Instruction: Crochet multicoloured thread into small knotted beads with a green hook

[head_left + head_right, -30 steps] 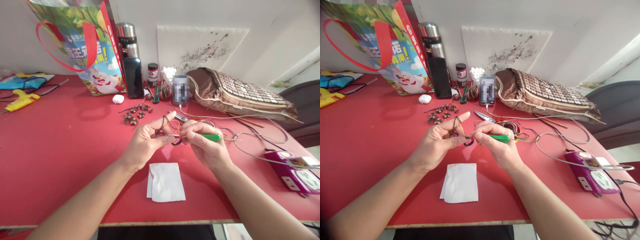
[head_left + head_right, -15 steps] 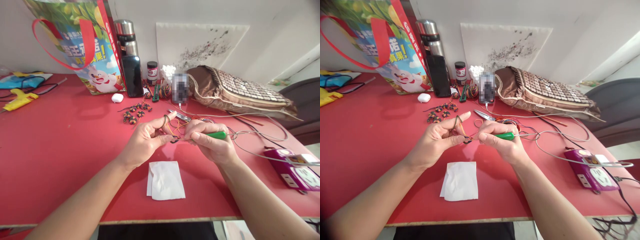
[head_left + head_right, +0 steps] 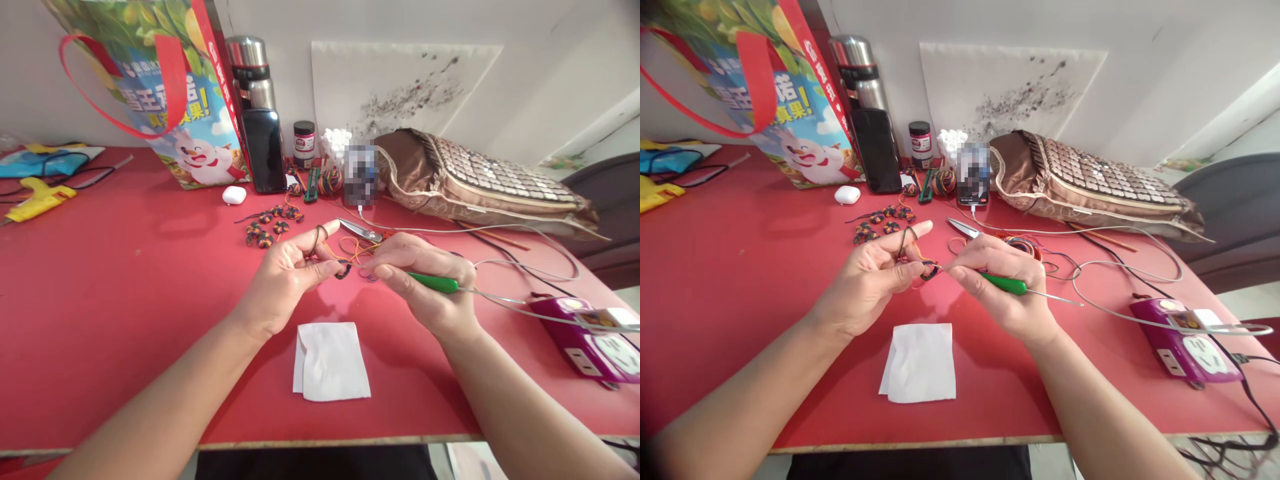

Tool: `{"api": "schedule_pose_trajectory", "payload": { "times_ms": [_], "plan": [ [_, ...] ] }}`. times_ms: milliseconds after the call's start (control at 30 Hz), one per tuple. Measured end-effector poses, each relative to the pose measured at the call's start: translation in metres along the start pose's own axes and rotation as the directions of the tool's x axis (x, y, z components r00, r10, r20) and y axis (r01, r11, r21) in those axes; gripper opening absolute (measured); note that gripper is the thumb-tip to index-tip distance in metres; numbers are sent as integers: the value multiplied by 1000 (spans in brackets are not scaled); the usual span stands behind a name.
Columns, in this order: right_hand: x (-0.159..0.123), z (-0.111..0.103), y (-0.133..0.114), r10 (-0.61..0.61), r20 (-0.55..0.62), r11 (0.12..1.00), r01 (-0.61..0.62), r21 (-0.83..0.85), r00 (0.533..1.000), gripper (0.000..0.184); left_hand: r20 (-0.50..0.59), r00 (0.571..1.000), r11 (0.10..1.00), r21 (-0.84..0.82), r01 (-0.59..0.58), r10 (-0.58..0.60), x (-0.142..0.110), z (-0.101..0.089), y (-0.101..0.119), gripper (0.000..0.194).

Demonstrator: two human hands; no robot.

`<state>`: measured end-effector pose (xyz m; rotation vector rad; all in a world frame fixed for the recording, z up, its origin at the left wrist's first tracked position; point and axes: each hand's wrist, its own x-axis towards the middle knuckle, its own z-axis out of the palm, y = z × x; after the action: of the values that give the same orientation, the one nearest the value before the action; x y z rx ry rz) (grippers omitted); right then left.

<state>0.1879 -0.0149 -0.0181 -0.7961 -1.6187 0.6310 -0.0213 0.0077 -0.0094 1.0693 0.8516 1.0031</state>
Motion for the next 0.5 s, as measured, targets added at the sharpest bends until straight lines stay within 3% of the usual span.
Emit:
{"api": "schedule_pose_trajectory", "payload": {
  "times_ms": [200, 300, 400, 500],
  "plan": [
    [-4, 9, -3, -146, 30, 983, 148, -113, 989, 20, 66, 991, 973, -191, 126, -116, -4, 5, 2, 25],
    [-8, 12, -5, -229, 81, 945, 241, -223, 970, 30, 62, 988, 946, -283, 156, -144, -6, 8, 1, 43],
    [-12, 16, -6, -296, 89, 886, 308, -345, 951, 35, 18, 991, 957, -257, 136, -136, -6, 10, -1, 48],
    [-16, 21, -6, -336, 48, 849, 325, -416, 941, 37, -62, 998, 992, -121, 24, -32, -7, 11, -2, 29]
  ]
}}
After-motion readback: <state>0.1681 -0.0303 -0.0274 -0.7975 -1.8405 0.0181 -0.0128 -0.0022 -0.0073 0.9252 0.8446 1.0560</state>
